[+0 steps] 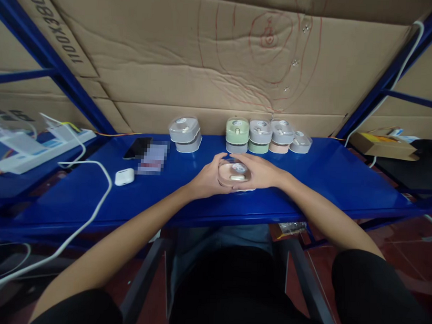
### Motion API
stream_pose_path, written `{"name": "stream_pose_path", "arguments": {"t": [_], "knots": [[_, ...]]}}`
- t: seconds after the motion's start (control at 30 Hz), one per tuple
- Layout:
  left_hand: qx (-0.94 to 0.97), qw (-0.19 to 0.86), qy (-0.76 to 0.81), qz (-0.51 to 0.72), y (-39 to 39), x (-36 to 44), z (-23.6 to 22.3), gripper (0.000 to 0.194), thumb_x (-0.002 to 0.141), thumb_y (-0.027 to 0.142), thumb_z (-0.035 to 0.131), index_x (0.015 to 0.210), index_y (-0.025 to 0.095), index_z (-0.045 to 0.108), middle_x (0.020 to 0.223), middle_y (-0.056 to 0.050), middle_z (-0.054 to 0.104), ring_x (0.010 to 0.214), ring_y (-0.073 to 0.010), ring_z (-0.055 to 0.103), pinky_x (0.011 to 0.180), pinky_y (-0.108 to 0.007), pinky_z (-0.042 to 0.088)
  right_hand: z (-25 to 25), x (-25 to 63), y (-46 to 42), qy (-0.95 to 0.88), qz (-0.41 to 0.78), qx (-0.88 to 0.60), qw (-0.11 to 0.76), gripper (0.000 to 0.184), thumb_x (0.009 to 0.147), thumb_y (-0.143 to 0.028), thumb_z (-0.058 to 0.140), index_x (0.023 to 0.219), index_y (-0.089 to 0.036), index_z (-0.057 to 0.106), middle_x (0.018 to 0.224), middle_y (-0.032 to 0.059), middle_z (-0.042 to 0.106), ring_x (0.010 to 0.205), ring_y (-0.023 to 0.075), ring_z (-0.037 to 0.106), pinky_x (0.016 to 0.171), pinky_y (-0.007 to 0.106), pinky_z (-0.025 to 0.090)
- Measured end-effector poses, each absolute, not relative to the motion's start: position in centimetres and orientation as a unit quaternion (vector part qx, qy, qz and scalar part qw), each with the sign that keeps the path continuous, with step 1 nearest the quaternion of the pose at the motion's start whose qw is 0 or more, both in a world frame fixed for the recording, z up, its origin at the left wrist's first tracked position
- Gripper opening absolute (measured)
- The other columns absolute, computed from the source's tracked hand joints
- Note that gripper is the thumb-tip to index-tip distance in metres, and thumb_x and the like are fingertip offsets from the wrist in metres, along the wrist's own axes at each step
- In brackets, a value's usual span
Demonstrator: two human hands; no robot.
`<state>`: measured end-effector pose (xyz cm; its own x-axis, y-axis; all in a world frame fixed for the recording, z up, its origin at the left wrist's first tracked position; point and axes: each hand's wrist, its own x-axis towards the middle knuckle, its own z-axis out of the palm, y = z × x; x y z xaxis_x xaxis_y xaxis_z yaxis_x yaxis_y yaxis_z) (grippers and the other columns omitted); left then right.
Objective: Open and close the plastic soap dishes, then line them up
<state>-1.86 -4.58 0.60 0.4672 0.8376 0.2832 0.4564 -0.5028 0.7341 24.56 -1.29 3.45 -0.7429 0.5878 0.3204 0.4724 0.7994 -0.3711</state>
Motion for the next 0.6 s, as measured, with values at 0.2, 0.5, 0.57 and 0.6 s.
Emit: {"name": "stream_pose_path", "arguments": {"t": [0.2, 0.5, 0.57, 0.6], "knots": [[0.845, 0.197, 0.386, 0.313, -5.0, -2.9, 0.1, 0.069, 0.092, 0.052, 0.089, 0.154, 0.027, 0.071, 0.160, -0.014, 0.060, 0.150, -0.0384, 0.062, 0.132, -0.056, 0.050, 4.2, 30.7, 0.8, -0.864, 0.120, -0.412, 0.263, 0.097, 0.092, -0.083, 0.079, 0.167, -0.025, 0.060, 0.162, 0.0186, 0.070, 0.144, 0.0469, 0.070, 0.121, 0.072, 0.056], [0.836, 0.132, 0.416, 0.332, -4.0, -3.7, 0.7, 0.041, 0.105, 0.055, 0.072, 0.127, 0.025, 0.089, 0.154, -0.012, 0.062, 0.149, -0.0364, 0.061, 0.134, -0.054, 0.048, 2.7, 34.0, 3.0, -0.841, 0.115, -0.504, 0.156, 0.102, 0.084, -0.087, 0.083, 0.160, -0.021, 0.066, 0.161, 0.0221, 0.070, 0.141, 0.0519, 0.070, 0.120, 0.074, 0.056], [0.812, 0.100, 0.463, 0.342, -3.3, -4.8, 1.1, 0.040, 0.104, 0.054, 0.072, 0.122, 0.023, 0.089, 0.148, -0.013, 0.066, 0.143, -0.0363, 0.065, 0.133, -0.055, 0.049, 2.6, 34.1, 3.1, -0.847, 0.111, -0.498, 0.147, 0.101, 0.083, -0.086, 0.084, 0.160, -0.022, 0.066, 0.160, 0.0218, 0.069, 0.142, 0.0524, 0.069, 0.121, 0.074, 0.055], [0.794, 0.088, 0.493, 0.346, -3.0, -5.4, 1.3, 0.040, 0.103, 0.054, 0.072, 0.121, 0.022, 0.089, 0.145, -0.013, 0.067, 0.141, -0.0367, 0.066, 0.132, -0.054, 0.050, 2.6, 34.2, 3.1, -0.851, 0.110, -0.494, 0.142, 0.101, 0.083, -0.085, 0.085, 0.160, -0.023, 0.066, 0.160, 0.0207, 0.069, 0.143, 0.0521, 0.068, 0.121, 0.073, 0.055]]}}
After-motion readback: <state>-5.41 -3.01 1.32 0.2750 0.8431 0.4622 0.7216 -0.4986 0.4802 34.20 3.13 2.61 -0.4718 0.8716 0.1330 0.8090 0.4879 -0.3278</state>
